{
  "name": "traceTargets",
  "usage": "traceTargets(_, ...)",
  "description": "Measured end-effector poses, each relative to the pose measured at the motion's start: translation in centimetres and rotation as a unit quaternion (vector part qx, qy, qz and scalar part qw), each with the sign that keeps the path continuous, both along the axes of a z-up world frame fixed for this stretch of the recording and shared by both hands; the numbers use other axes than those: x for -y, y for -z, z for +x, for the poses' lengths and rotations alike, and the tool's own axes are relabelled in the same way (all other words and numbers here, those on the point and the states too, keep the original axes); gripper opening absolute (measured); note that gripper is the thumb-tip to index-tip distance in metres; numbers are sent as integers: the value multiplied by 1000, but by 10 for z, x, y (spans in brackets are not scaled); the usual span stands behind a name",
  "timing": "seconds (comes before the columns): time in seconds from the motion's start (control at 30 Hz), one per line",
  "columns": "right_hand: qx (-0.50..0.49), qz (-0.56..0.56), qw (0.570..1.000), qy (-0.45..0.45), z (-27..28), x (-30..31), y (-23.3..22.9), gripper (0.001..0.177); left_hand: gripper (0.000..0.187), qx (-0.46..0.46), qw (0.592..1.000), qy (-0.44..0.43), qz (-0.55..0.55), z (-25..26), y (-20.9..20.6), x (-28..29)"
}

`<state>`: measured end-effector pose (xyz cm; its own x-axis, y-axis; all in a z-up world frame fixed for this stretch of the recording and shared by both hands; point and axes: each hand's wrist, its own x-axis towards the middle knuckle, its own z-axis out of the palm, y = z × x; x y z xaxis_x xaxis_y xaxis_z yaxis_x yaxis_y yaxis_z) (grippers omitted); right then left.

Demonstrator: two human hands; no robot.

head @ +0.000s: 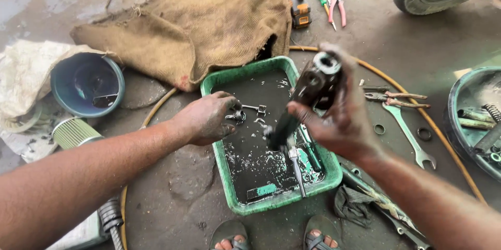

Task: Cleaning a motorcycle front fork suspension component with a brush and solvent.

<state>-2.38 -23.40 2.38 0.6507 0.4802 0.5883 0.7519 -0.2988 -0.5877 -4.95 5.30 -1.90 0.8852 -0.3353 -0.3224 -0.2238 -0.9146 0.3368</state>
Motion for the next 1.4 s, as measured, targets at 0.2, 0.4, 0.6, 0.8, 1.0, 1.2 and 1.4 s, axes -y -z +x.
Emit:
traceTargets(0.2, -86, 87, 992, -28, -4, 14, -24, 99, 62, -50, 999, 4, 16, -7, 1, -2)
traceTargets(0.4, -125, 137, 982, -18, 17, 19, 27, 96, 71, -73, 993, 42, 77, 4, 17, -11)
traceTargets(0.6, -303, 382, 871, 61, 25, 31, 65, 87, 115, -213, 976, -26, 30, -16, -17, 8)
traceTargets(0.8, -523, 401, 723, 206, 23, 38, 107, 38, 120, -314, 912, -182, -189, -22, 11, 4)
traceTargets(1.0, -635, 431, 624, 148, 9, 27, 183, 11, 71, -402, 873, -201, -189, -22, -1, -6)
traceTargets(1.2, -742, 367, 545, 131, -15, 9, 186, 23, 55, -347, 895, -221, -170, 5, -31, -34)
traceTargets(1.4, -645, -33, 753, 123, -37, 25, 195, 40, 46, -279, 927, -200, -149, 33, -53, -64)
